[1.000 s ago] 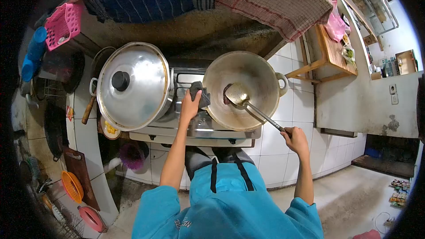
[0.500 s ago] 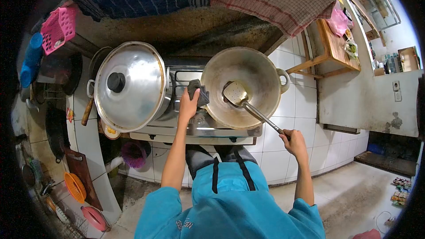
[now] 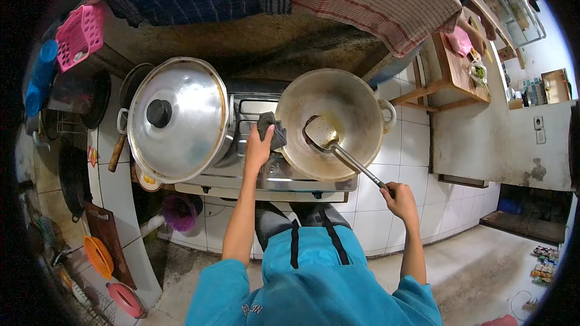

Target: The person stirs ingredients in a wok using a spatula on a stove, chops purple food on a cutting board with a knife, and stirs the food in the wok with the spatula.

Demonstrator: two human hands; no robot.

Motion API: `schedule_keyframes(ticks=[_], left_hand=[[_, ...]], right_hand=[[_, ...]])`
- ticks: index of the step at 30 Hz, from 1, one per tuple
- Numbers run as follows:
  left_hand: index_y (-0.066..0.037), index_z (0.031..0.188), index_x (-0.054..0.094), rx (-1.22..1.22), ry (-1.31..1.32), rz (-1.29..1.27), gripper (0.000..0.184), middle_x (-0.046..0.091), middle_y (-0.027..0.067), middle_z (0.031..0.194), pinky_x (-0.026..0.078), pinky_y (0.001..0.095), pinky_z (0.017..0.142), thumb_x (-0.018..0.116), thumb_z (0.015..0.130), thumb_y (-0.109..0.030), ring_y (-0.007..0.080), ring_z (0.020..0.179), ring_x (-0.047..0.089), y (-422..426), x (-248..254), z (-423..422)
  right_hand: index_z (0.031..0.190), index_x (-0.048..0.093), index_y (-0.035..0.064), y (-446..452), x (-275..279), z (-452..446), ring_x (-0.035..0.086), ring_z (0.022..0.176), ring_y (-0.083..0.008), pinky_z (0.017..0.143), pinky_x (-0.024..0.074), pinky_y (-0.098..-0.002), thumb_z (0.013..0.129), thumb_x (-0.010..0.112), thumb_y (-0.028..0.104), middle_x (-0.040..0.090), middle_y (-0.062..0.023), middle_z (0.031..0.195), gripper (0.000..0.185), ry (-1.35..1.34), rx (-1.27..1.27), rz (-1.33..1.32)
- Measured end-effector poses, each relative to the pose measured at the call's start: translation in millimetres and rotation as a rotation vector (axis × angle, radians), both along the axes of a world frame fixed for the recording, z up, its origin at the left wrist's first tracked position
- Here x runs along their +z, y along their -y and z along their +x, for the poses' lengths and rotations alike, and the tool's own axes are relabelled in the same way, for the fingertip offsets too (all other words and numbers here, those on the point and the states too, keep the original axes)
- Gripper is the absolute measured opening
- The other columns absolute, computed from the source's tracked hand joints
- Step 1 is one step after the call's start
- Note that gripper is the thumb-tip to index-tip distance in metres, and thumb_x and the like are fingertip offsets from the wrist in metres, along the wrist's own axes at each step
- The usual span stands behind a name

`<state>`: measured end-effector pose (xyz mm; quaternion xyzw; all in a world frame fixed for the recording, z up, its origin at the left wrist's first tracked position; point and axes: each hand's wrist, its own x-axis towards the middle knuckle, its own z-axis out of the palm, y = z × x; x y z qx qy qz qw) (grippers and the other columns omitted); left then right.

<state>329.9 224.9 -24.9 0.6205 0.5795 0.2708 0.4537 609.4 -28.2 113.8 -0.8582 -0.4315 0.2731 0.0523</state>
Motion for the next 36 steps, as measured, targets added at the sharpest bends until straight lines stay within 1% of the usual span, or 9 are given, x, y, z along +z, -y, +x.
schedule_keyframes(ticks=[9, 14, 17, 20, 25, 27, 30, 33, 36], left_hand=[[0.003, 0.108, 0.052, 0.028, 0.053, 0.003, 0.043, 0.06, 0.0204, 0.1, 0.043, 0.0374, 0.082, 0.055, 0.087, -0.034, 0.0323, 0.093, 0.058, 1.9, 5.4, 1.4], [0.003, 0.109, 0.052, 0.029, 0.027, 0.055, 0.045, 0.061, 0.0206, 0.1, 0.043, 0.0377, 0.083, 0.055, 0.086, -0.035, 0.0331, 0.094, 0.058, 0.2, -9.9, 0.1], [0.003, 0.111, 0.052, 0.047, 0.012, 0.024, 0.047, 0.061, 0.0206, 0.1, 0.043, 0.0378, 0.083, 0.056, 0.085, -0.037, 0.0335, 0.095, 0.058, 3.5, 8.7, 3.6], [0.003, 0.111, 0.052, 0.032, 0.019, -0.003, 0.049, 0.061, 0.0208, 0.101, 0.042, 0.0378, 0.084, 0.056, 0.085, -0.039, 0.0337, 0.096, 0.058, 3.2, 10.1, 3.6], [0.005, 0.111, 0.051, 0.038, 0.024, -0.008, 0.054, 0.059, 0.0224, 0.105, 0.042, 0.0381, 0.086, 0.056, 0.084, -0.041, 0.0347, 0.1, 0.057, 2.6, 1.7, 2.6], [0.006, 0.112, 0.049, 0.041, 0.027, -0.02, 0.057, 0.058, 0.0234, 0.107, 0.041, 0.0385, 0.087, 0.056, 0.084, -0.044, 0.0356, 0.101, 0.056, 2.1, -6.6, 1.2], [0.005, 0.116, 0.047, 0.091, -0.088, -0.079, 0.062, 0.056, 0.0246, 0.11, 0.039, 0.039, 0.089, 0.056, 0.083, -0.046, 0.0368, 0.104, 0.054, 6.2, 17.2, 5.7], [0.004, 0.12, 0.044, 0.063, -0.092, -0.117, 0.065, 0.055, 0.0249, 0.113, 0.038, 0.0394, 0.091, 0.056, 0.082, -0.048, 0.0375, 0.107, 0.052, 3.6, 13.0, 4.5], [0.003, 0.12, 0.045, 0.073, -0.125, -0.086, 0.063, 0.055, 0.0247, 0.113, 0.038, 0.0396, 0.091, 0.056, 0.082, -0.047, 0.0372, 0.107, 0.052, 4.1, 14.0, 5.7]], right_hand=[[0.082, 0.065, 0.0012, -12.6, 19.2, -11.6, 0.058, 0.059, -0.0345, 0.056, 0.0439, -0.0407, 0.08, 0.062, 0.022, 0.058, -0.0182, 0.061, 0.021, 0.017, -0.022, -0.01], [0.081, 0.065, 0.0007, -11.8, 22.8, -14.5, 0.058, 0.059, -0.0347, 0.057, 0.0438, -0.0412, 0.08, 0.061, 0.023, 0.058, -0.0185, 0.061, 0.022, 0.027, -0.006, 0.0], [0.076, 0.062, -0.003, -3.7, 10.3, -11.6, 0.049, 0.047, -0.0312, 0.048, 0.0369, -0.0377, 0.079, 0.063, 0.016, 0.052, -0.0191, 0.055, 0.02, 0.008, 0.01, 0.115], [0.075, 0.062, -0.0027, 0.4, 8.0, -10.2, 0.05, 0.048, -0.0324, 0.049, 0.0376, -0.0382, 0.079, 0.063, 0.017, 0.053, -0.0195, 0.056, 0.02, 0.033, 0.014, 0.136], [0.081, 0.066, 0.0048, 4.7, 38.8, 9.5, 0.06, 0.065, -0.0355, 0.061, 0.0471, -0.0432, 0.08, 0.061, 0.026, 0.062, -0.0165, 0.068, 0.022, 0.18, 0.047, -0.01], [0.08, 0.066, 0.0053, 4.7, 57.0, 18.4, 0.06, 0.066, -0.0356, 0.062, 0.0477, -0.0437, 0.08, 0.061, 0.026, 0.062, -0.0172, 0.069, 0.021, 0.295, 0.092, -0.05], [0.077, 0.064, 0.0043, -4.5, 77.9, 27.5, 0.06, 0.067, -0.0358, 0.061, 0.0474, -0.0446, 0.08, 0.061, 0.027, 0.061, -0.0179, 0.069, 0.023, 0.393, 0.194, -0.111], [0.073, 0.061, 0.0023, -17.3, 68.2, 34.2, 0.06, 0.067, -0.0358, 0.061, 0.0469, -0.0451, 0.08, 0.061, 0.028, 0.06, -0.018, 0.069, 0.027, 0.447, 0.267, -0.12], [0.073, 0.06, 0.001, -33.9, 62.8, 33.1, 0.06, 0.067, -0.0359, 0.061, 0.0469, -0.0448, 0.081, 0.06, 0.028, 0.061, -0.018, 0.071, 0.028, 0.374, 0.314, -0.102]])
